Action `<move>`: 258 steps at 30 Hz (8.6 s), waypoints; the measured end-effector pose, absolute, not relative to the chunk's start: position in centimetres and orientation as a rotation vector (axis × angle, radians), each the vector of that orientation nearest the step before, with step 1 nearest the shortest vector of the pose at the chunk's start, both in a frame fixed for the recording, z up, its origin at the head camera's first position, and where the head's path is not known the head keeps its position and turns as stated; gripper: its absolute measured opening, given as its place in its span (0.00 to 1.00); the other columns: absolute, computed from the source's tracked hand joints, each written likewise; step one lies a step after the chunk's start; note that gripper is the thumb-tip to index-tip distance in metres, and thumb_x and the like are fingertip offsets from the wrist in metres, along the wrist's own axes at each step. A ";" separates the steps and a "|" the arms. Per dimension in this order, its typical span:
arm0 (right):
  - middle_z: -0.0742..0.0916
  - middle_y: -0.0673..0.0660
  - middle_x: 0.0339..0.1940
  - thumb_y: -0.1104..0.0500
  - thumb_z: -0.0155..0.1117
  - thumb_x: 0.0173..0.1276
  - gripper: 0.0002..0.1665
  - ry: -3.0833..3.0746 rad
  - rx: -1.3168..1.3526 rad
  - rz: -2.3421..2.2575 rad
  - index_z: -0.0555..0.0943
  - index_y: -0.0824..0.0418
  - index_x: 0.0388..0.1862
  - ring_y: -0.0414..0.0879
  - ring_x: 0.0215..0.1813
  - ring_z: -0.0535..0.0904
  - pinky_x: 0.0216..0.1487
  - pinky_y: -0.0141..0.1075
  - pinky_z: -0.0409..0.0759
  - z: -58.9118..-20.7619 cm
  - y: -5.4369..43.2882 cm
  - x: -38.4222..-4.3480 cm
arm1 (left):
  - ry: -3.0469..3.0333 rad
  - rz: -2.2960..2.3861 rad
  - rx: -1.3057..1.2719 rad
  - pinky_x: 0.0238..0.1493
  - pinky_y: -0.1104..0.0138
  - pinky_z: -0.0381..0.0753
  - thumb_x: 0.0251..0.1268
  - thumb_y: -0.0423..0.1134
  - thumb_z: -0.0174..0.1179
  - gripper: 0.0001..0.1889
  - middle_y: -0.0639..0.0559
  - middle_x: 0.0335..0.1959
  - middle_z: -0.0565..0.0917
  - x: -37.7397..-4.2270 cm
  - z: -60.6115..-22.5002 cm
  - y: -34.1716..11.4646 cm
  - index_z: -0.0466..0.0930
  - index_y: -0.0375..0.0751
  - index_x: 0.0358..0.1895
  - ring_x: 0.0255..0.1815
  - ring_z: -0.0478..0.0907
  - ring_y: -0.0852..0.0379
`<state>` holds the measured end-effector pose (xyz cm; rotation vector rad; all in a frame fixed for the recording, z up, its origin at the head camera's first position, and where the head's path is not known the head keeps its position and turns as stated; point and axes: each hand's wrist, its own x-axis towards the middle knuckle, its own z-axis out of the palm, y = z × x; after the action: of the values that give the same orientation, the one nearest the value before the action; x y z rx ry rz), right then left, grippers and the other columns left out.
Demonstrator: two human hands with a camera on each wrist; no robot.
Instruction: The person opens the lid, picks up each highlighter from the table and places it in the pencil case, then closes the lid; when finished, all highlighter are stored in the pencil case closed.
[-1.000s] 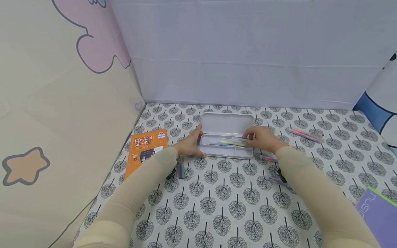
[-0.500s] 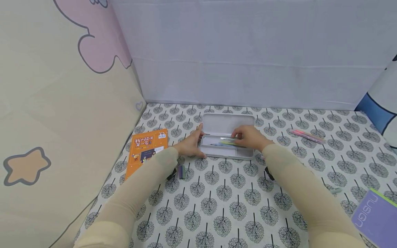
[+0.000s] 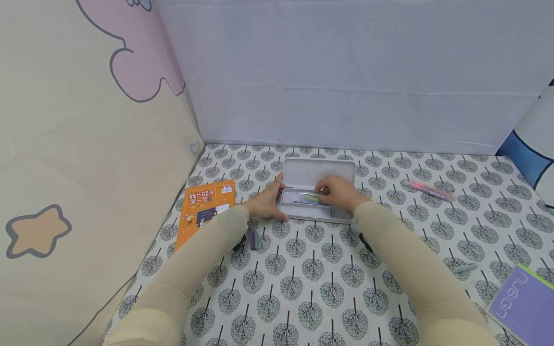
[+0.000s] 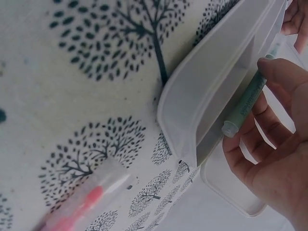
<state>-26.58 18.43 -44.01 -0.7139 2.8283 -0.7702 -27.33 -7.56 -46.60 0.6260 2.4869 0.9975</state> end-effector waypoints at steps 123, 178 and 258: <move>0.84 0.52 0.34 0.62 0.68 0.59 0.13 2.826 -0.659 -0.768 0.84 0.55 0.44 0.45 0.35 0.76 0.37 0.36 0.76 -42.3 23.1 -24.4 | 2.503 0.969 0.628 0.73 0.62 0.63 0.33 0.42 0.81 0.77 0.49 0.64 0.67 -26.9 -46.3 -7.4 0.20 0.42 0.76 0.63 0.69 0.54; 0.81 0.57 0.44 0.54 0.74 0.56 0.20 2.825 -0.691 -0.885 0.82 0.56 0.47 0.51 0.44 0.77 0.48 0.45 0.79 -43.7 20.2 -25.5 | 2.503 0.989 0.643 0.71 0.62 0.65 0.32 0.42 0.81 0.77 0.50 0.64 0.68 -27.3 -46.5 -7.6 0.21 0.42 0.76 0.62 0.70 0.54; 0.78 0.39 0.27 0.66 0.75 0.49 0.17 2.975 -0.762 -0.854 0.85 0.55 0.40 0.29 0.27 0.69 0.24 0.27 0.72 -45.9 31.6 -12.3 | 2.535 0.945 0.668 0.75 0.61 0.59 0.33 0.45 0.81 0.77 0.50 0.65 0.67 -27.4 -46.9 -7.6 0.22 0.41 0.76 0.65 0.67 0.53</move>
<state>-12.29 31.65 -45.90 -0.7620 2.9753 -0.8537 -27.37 -7.58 -46.91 0.6682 2.5345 0.9450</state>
